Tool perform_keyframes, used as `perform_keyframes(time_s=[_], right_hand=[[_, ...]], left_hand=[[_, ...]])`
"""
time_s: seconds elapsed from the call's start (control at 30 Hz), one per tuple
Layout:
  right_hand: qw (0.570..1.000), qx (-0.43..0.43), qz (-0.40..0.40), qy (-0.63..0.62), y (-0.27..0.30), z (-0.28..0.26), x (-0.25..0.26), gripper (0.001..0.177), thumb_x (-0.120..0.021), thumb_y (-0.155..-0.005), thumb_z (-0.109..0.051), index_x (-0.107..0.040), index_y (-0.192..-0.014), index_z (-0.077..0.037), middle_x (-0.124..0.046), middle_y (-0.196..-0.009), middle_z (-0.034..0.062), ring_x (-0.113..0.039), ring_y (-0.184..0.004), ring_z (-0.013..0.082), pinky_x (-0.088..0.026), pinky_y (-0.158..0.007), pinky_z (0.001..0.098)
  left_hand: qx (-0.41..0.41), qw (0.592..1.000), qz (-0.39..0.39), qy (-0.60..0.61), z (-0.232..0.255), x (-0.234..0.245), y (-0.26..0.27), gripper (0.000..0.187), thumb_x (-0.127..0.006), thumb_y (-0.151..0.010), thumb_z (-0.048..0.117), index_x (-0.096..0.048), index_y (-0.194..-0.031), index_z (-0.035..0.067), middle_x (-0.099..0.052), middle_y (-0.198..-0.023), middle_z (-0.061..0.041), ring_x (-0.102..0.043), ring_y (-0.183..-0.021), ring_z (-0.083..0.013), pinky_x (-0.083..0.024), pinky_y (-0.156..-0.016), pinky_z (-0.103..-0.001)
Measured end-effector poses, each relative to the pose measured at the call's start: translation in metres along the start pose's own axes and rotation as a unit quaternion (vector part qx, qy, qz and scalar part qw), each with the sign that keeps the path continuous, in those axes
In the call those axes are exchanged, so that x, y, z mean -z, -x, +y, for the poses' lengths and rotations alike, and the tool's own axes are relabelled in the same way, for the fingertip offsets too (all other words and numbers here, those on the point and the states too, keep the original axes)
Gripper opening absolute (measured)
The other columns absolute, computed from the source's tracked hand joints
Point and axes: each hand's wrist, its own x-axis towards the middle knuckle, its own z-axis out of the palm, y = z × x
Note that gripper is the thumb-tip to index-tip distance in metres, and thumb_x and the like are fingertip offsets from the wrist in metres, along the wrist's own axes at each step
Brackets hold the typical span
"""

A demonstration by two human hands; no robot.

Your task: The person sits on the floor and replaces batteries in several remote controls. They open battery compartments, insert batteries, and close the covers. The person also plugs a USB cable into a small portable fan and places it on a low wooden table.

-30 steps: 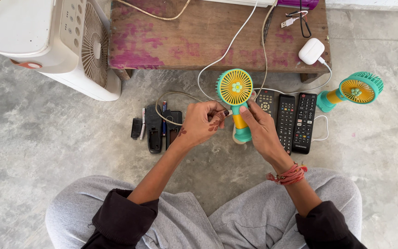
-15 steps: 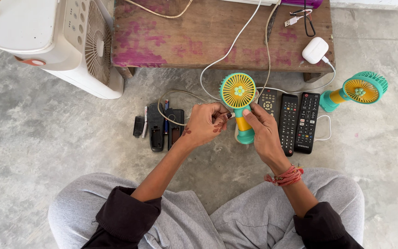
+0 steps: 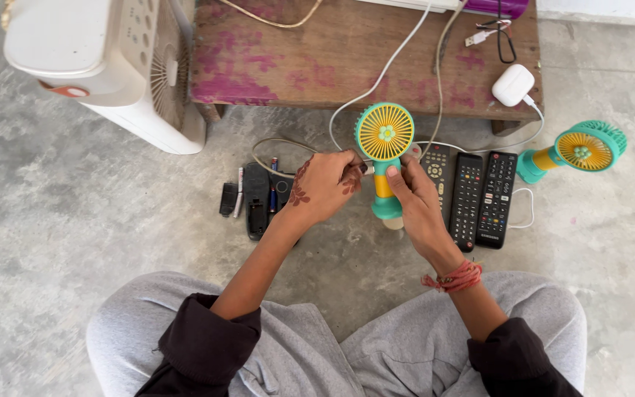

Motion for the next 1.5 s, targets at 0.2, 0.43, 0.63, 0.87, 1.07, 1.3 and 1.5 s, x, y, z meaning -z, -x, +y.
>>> perform_keyframes(time_s=[0.2,0.43,0.63,0.87,1.07,1.3,1.5], right_hand=[[0.994,0.083,-0.031,-0.070,-0.036,-0.023,-0.029,0.037,-0.058,-0.108,-0.011,-0.048,-0.141,0.000,-0.063,-0.131,0.0050,-0.059,-0.120,0.0125,-0.048,-0.105,0.0304],[0.972,0.218,-0.034,-0.082,-0.113,-0.045,-0.056,0.051,-0.060,-0.106,0.007,-0.041,-0.152,-0.006,-0.060,-0.145,0.0075,-0.058,-0.133,0.0186,-0.047,-0.116,0.0343],[0.952,0.281,-0.078,-0.088,-0.174,-0.036,-0.059,0.056,-0.056,-0.111,0.010,-0.035,-0.159,-0.007,-0.053,-0.157,0.0080,-0.053,-0.146,0.0199,-0.042,-0.125,0.0363],[0.957,0.277,-0.073,-0.046,-0.180,-0.019,-0.054,0.050,-0.056,-0.116,0.007,-0.036,-0.159,-0.008,-0.052,-0.158,0.0087,-0.051,-0.148,0.0197,-0.041,-0.127,0.0365],[0.961,0.264,-0.074,-0.019,-0.171,-0.022,-0.056,0.052,-0.055,-0.116,0.003,-0.030,-0.160,-0.008,-0.052,-0.157,0.0097,-0.053,-0.146,0.0209,-0.045,-0.123,0.0365],[0.961,0.266,-0.067,0.024,-0.156,-0.029,-0.057,0.043,-0.058,-0.116,0.003,-0.033,-0.150,-0.004,-0.054,-0.152,0.0153,-0.056,-0.145,0.0238,-0.049,-0.121,0.0373],[0.957,0.279,-0.061,0.044,-0.150,-0.032,-0.056,0.044,-0.058,-0.112,0.004,-0.033,-0.148,-0.002,-0.053,-0.152,0.0157,-0.054,-0.145,0.0237,-0.047,-0.122,0.0369]], left_hand=[[-0.082,0.964,0.233,-0.097,-0.004,0.022,-0.002,0.035,-0.066,-0.094,0.022,-0.063,-0.121,0.000,-0.059,-0.128,-0.023,-0.048,-0.125,-0.0422,-0.032,-0.110,-0.056],[-0.056,0.923,0.373,-0.074,-0.015,0.055,-0.007,0.049,-0.068,-0.092,0.013,-0.053,-0.137,0.002,-0.048,-0.148,-0.021,-0.033,-0.145,-0.0441,-0.021,-0.121,-0.057],[-0.026,0.932,0.362,-0.022,-0.019,0.059,-0.009,0.047,-0.069,-0.088,0.010,-0.055,-0.133,0.003,-0.051,-0.142,-0.018,-0.040,-0.142,-0.0394,-0.026,-0.122,-0.054],[-0.012,0.938,0.346,0.011,-0.022,0.057,-0.016,0.041,-0.069,-0.089,0.009,-0.057,-0.128,0.004,-0.053,-0.138,-0.018,-0.043,-0.137,-0.0377,-0.030,-0.119,-0.051],[-0.010,0.943,0.333,0.001,-0.021,0.054,-0.015,0.038,-0.070,-0.087,0.009,-0.062,-0.123,0.007,-0.053,-0.136,-0.017,-0.042,-0.138,-0.0376,-0.032,-0.117,-0.051],[0.008,0.948,0.317,0.006,-0.022,0.054,-0.014,0.036,-0.070,-0.086,0.008,-0.063,-0.121,0.007,-0.054,-0.133,-0.016,-0.043,-0.136,-0.0363,-0.032,-0.116,-0.051],[0.021,0.952,0.305,0.005,-0.021,0.052,-0.016,0.034,-0.069,-0.086,0.008,-0.064,-0.120,0.008,-0.055,-0.133,-0.015,-0.044,-0.134,-0.0360,-0.033,-0.115,-0.051]])
